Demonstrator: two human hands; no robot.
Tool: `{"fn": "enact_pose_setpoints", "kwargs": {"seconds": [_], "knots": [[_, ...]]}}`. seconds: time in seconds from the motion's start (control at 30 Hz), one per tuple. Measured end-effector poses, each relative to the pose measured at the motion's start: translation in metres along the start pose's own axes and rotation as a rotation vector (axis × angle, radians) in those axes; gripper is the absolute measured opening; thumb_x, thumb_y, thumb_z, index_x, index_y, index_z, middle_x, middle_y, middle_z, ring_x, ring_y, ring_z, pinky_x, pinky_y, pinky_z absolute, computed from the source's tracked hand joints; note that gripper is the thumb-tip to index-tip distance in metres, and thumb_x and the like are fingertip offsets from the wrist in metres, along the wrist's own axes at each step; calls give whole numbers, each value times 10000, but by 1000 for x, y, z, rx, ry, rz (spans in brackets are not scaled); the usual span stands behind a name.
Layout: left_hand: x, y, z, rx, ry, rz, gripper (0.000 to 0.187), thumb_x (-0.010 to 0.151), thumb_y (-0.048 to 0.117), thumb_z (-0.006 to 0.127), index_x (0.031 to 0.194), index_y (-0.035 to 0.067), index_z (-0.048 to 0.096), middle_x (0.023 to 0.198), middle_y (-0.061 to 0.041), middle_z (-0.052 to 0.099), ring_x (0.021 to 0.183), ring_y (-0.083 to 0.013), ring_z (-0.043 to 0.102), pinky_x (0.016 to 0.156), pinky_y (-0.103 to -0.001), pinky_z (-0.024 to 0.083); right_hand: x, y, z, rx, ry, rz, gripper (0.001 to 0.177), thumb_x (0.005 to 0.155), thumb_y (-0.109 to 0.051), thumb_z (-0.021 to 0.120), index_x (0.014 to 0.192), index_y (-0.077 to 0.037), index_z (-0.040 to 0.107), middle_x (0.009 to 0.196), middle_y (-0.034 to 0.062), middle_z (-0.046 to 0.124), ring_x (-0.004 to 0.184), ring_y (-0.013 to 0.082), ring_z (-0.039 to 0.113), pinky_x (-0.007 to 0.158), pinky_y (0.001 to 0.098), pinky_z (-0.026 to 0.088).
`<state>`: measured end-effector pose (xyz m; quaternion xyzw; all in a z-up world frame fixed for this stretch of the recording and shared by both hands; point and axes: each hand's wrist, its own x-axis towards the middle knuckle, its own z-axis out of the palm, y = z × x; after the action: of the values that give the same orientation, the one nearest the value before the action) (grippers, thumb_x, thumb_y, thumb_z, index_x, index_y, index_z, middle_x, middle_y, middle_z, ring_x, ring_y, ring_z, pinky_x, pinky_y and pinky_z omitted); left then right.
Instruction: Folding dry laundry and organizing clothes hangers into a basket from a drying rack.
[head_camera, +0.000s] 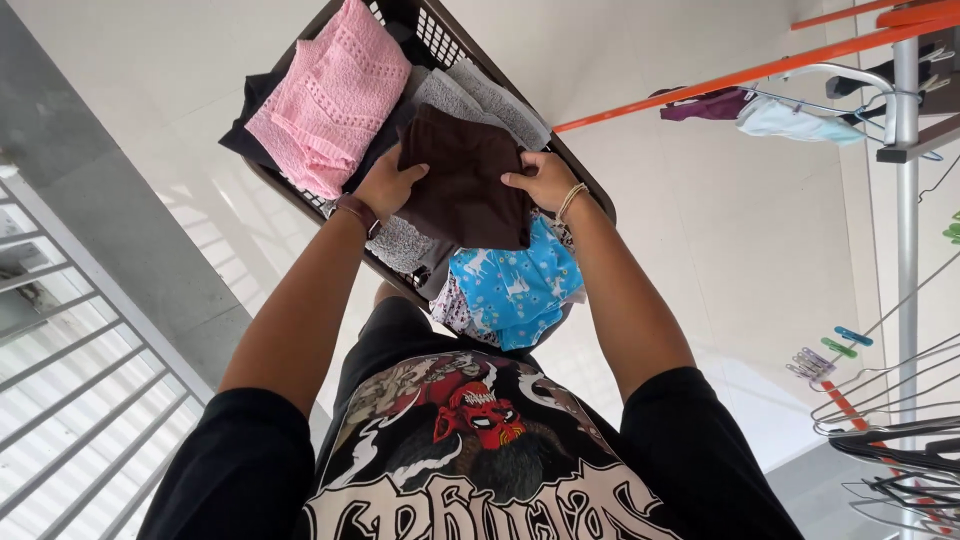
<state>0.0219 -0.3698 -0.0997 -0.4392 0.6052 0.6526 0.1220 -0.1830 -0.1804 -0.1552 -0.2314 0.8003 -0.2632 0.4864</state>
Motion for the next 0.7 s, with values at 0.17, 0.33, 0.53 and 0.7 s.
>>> {"fn": "enact_pose_setpoints", "kwargs": {"seconds": [0.17, 0.33, 0.53, 0.7], "knots": [[17, -5, -20, 169, -108, 41, 626, 1032, 282, 596, 1569, 41, 380, 1519, -259, 492, 1437, -413, 433, 1206, -527, 365, -2, -33, 5, 224, -76, 9, 609, 948, -392, 802, 1401, -59, 569, 1252, 162, 712, 1173, 293, 678, 971, 426, 566], [-10, 1, -30, -137, -123, 378, 579, 908, -32, 594, 1472, 87, 541, 1417, -172, 599, 1343, -293, 486, 1199, -482, 331, -5, -11, 16, 490, 14, -239, 422, 881, -103, 846, 1267, -54, 682, 1180, 113, 740, 1117, 246, 687, 969, 392, 560], [41, -86, -26, -119, -71, 579, 689, 769, -193, 435, 1300, 126, 737, 933, -62, 677, 969, -191, 546, 1017, -339, 438, -1, 19, 21, 258, 108, -373, 291, 880, 85, 555, 938, -104, 768, 977, 79, 732, 994, 279, 671, 966, 437, 502], [66, -112, -20, 72, 128, 503, 451, 855, -90, 527, 1081, 201, 787, 996, -12, 763, 998, -180, 683, 952, -327, 514, 26, 57, 36, 94, 192, -340, 221, 860, 75, 589, 814, -107, 705, 1082, 85, 767, 1101, 267, 697, 953, 368, 536]]}}
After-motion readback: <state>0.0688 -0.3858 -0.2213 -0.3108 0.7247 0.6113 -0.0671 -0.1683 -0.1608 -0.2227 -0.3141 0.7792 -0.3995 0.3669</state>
